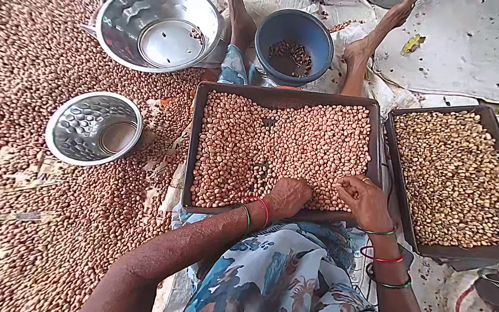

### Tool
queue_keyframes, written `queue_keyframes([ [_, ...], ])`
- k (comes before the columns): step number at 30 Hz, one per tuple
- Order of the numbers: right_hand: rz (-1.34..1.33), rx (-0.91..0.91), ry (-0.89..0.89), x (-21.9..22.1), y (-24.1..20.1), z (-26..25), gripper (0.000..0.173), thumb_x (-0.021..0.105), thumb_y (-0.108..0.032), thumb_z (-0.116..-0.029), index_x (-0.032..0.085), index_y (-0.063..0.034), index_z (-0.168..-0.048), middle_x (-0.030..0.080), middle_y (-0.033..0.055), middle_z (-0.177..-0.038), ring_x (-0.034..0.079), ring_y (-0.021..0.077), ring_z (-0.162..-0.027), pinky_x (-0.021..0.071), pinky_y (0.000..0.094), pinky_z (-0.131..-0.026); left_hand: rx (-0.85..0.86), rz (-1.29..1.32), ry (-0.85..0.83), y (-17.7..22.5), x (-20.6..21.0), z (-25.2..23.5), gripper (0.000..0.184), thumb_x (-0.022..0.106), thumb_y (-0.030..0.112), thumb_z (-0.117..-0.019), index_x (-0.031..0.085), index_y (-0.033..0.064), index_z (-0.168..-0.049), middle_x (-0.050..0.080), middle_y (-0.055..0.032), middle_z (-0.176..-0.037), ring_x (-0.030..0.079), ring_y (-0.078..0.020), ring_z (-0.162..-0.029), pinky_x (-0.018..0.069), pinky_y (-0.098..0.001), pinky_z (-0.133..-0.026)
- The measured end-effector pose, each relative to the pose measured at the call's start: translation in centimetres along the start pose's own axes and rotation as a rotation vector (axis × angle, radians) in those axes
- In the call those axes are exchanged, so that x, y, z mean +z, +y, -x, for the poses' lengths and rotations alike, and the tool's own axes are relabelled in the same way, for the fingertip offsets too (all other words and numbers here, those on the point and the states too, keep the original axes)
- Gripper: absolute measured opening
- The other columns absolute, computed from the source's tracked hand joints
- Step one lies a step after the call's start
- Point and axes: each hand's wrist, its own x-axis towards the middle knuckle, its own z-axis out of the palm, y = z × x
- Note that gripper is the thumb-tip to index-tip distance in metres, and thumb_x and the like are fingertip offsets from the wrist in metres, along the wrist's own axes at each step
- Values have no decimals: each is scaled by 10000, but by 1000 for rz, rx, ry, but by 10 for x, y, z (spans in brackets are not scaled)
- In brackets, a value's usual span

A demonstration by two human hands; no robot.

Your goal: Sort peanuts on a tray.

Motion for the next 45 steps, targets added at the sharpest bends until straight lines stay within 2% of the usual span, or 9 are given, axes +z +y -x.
queue_keyframes([
  [3, -538, 146, -46, -7, 5, -4, 189, 542, -115, -905, 607, -26, -1058, 615, -50, -870, 556, -51, -661, 468, 124, -627, -27, 227, 76, -17, -4, -1, 259, 504, 93, -1045, 663, -57, -1184, 677, -243, -1134, 658, -401, -1080, 505, -563, -899],
  [6, -671, 137, -169, -1, -4, -5, 147, 571, -114, -888, 656, -51, -990, 577, -118, -798, 487, -93, -620, 418, 96, -595, -60, 749, 253, -40, -15, 13, 120, 657, 108, -983, 701, -3, -994, 592, -31, -727, 489, -78, -631, 423, -251, -624],
  [9, -313, -7, -250, 9, -26, -2, 148, 664, -132, -942, 757, -18, -965, 577, -4, -745, 456, 28, -658, 393, 215, -642, 21, 1342, 409, -63, -9, 34, 180, 549, 56, -1001, 637, 95, -849, 468, 81, -557, 382, 28, -453, 316, -131, -441],
  [14, 161, 30, -479, 13, -67, -7, 249, 647, -97, -986, 739, -9, -1200, 693, 288, -1087, 684, 467, -994, 513, 608, -846, 78, 1789, 562, -75, 0, 73, 264, 434, 94, -1015, 632, 149, -849, 496, 86, -633, 410, 27, -483, 361, -111, -447],
  [29, 175, -173, -344, 20, -47, -7, 192, 653, -102, -978, 739, 67, -1010, 694, 289, -887, 703, 481, -823, 538, 609, -708, 25, 2012, 663, -57, 7, 91, 349, 330, 12, -1041, 667, 64, -969, 700, -35, -880, 687, -71, -726, 595, -200, -715],
  [33, -70, -369, -100, 17, -64, -12, 204, 675, -185, -916, 754, -1, -958, 618, 113, -706, 556, 224, -582, 467, 351, -561, -129, 1938, 594, -47, 4, 85, 343, 287, 47, -1086, 621, -22, -1126, 721, -82, -1011, 722, -149, -934, 579, -288, -906],
  [37, -259, -397, -165, 16, -97, -26, 347, 696, -272, -938, 739, -77, -1222, 692, 144, -1165, 634, 124, -745, 511, 247, -617, -255, 2170, 504, -34, 15, 69, 383, 286, 182, -1127, 617, 14, -1033, 689, -46, -862, 687, -86, -742, 580, -203, -717],
  [41, -55, -388, -257, 41, -78, -45, 108, 696, -39, -930, 790, -10, -977, 726, 200, -948, 721, 357, -811, 566, 517, -668, -309, 2335, 712, -39, 14, 75, 362, 295, 203, -1127, 564, 47, -943, 632, -34, -756, 633, -56, -599, 556, -155, -590],
  [45, 217, -539, -227, 73, -67, -34, 104, 663, -5, -919, 758, 35, -931, 698, 224, -811, 710, 398, -689, 563, 506, -570, -211, 2358, 823, -58, 13, 89, 393, 280, 216, -1126, 593, 47, -960, 651, -47, -800, 659, -71, -646, 573, -171, -612],
])
